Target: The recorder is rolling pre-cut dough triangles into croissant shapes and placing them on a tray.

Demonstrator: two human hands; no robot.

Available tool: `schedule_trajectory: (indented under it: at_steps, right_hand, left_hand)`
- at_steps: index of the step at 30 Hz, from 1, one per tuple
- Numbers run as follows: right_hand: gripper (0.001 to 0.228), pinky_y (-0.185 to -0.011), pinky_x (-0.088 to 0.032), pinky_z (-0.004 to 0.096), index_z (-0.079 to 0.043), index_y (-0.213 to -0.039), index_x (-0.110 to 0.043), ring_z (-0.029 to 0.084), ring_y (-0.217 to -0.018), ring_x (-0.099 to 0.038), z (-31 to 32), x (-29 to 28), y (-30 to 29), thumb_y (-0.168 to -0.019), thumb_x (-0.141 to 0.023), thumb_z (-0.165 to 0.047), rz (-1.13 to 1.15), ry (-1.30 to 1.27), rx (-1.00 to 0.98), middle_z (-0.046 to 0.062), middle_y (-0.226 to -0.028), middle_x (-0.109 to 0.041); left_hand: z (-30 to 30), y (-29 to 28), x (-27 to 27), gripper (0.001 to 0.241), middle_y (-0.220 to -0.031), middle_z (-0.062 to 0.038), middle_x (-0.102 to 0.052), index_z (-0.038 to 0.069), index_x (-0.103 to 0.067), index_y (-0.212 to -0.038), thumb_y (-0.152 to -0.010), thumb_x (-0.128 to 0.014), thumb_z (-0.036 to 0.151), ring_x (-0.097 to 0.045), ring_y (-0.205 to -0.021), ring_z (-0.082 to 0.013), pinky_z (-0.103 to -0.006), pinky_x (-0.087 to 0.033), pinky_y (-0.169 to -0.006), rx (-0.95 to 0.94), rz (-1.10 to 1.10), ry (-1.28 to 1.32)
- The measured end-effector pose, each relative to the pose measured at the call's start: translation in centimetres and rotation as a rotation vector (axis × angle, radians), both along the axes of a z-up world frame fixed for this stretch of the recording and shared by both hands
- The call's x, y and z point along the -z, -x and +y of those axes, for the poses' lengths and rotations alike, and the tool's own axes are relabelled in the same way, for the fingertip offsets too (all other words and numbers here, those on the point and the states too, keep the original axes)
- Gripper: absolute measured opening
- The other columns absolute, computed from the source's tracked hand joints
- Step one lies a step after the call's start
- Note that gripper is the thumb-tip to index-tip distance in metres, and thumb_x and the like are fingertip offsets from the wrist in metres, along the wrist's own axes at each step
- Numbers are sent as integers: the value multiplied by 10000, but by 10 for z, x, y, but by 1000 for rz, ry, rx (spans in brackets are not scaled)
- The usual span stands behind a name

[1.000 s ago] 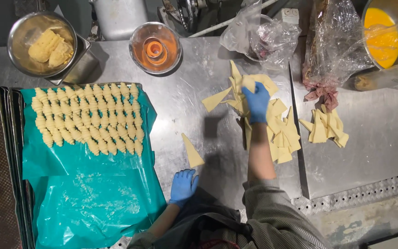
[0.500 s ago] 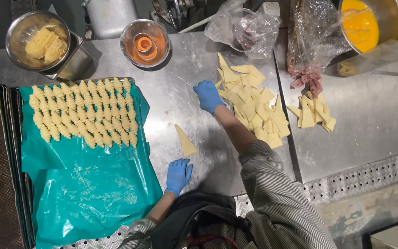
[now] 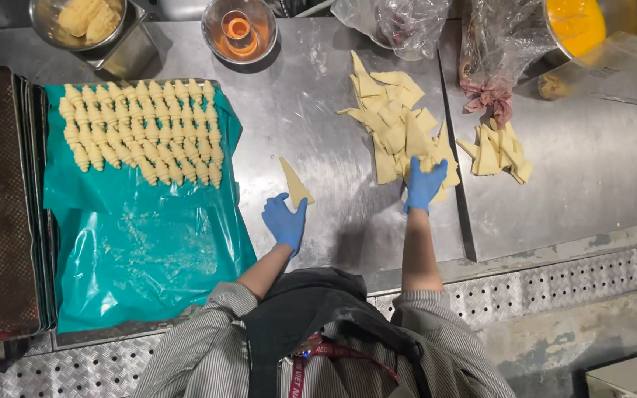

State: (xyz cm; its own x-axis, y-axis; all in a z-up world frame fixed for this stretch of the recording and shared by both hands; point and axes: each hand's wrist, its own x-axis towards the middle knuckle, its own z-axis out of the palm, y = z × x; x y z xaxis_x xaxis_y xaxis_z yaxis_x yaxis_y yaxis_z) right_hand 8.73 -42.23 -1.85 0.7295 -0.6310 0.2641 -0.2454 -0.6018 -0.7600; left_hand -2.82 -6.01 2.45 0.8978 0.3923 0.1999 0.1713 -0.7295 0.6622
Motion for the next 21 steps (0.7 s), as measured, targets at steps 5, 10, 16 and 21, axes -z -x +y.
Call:
schedule_trajectory:
  at_steps: [5,10,16,21]
  right_hand:
    - [680,-940,-510,370,65,-1437,-495,260,-1087,-626,72,31,107,-910,-765,-270,141,-325,-84,186,-1274,-631]
    - [450,-784,-529,345,82,-1220,-684,220,-848,-704,146,-5,133,-998,-653,-309,394,-1030,-362,135,-987,-740]
    - [632,-837,-598,383,48,-1180,-670,266,-903,-737,197,-37,144,-921,-615,-526,693,-1879,-729,162,-1029,-748]
    - [479,-929,-571,327,103,-1297,-619,223,-1057,-714,216,-41,144,-995,-665,-266,562,-1411,-811,145,-1182,-727]
  left_hand:
    - [-22,-8,59,386,-928,-147,-637,101,-631,-1004,-750,-854,287,-608,-882,-344,-487,-468,-769,-111,167,90]
    - [-23,-17,134,477,-913,-104,-669,40,-576,-1077,-725,-882,142,-665,-832,-244,-371,-567,-755,-73,192,820]
    - [12,40,69,561,-972,-56,-671,40,-546,-1135,-685,-881,34,-694,-885,-164,-300,-597,-725,207,473,1185]
    - [32,63,7,448,-1027,-121,-746,-67,-640,-1188,-892,-773,241,-714,-875,-186,-306,-560,-743,381,670,1452]
